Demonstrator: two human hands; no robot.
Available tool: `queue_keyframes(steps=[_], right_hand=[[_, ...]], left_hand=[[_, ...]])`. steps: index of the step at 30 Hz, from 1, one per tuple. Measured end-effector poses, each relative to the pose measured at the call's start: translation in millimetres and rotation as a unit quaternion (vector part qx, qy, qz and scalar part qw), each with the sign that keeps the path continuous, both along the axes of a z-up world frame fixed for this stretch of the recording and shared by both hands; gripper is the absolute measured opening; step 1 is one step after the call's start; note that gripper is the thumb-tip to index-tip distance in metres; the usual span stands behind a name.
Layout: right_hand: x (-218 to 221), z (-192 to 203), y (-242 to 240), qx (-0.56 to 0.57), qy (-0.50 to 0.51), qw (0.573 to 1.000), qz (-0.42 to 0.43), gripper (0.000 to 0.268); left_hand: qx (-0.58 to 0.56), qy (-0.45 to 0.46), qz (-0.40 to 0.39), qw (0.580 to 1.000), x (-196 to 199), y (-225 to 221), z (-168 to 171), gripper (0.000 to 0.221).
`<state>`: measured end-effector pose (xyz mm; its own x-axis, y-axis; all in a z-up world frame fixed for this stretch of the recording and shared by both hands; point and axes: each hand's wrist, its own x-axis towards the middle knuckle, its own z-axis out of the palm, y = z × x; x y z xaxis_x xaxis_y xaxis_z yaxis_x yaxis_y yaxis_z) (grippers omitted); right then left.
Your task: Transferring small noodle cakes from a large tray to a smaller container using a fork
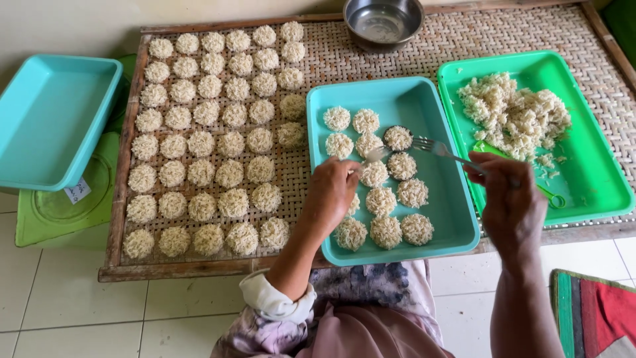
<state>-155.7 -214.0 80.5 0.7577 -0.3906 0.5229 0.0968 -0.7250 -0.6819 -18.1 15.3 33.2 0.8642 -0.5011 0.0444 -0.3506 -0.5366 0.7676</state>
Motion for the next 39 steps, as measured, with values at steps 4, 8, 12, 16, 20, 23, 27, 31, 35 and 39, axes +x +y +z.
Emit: queue_keyframes(steps=[4,8,12,16,20,23,27,31,35,39], right_hand=[[10,-27,28,-0.012,-0.074,0.99,0.122,0.015],[16,-52,55,-0.132,-0.096,0.966,0.2,0.022],[19,-39,66,-0.161,-0.067,0.943,0.284,0.04],[47,-15,18,-0.41,0.058,0.899,0.142,0.035],[92,-66,-28,-0.231,0.219,0.944,0.082,0.032],[110,-79,-27,-0.277,0.356,0.89,0.064,0.038],[125,-106,-33,-0.279,0.427,0.859,0.047,0.043],[126,-110,-40,-0.278,0.432,0.857,0.037,0.042],[132,-128,-56,-0.236,0.415,0.878,0.024,0.03],[125,-115,-46,-0.173,0.396,0.901,0.029,0.027]], left_hand=[[-0.152,0.071,-0.04,0.985,-14,1,0,0.02],[-0.328,0.265,-0.026,0.906,-20,-4,-36,0.032],[-0.421,0.311,0.012,0.852,-19,8,-36,0.038],[-0.425,0.268,0.057,0.863,-13,21,-36,0.03],[-0.389,0.196,0.086,0.896,-20,27,-28,0.023],[-0.366,0.175,0.095,0.909,-23,29,-19,0.022],[-0.361,0.177,0.108,0.909,-22,30,-17,0.018],[-0.364,0.186,0.11,0.906,-21,30,-23,0.016],[-0.355,0.174,0.109,0.912,-22,35,-17,0.018],[-0.354,0.181,0.097,0.912,-20,35,-26,0.021]])
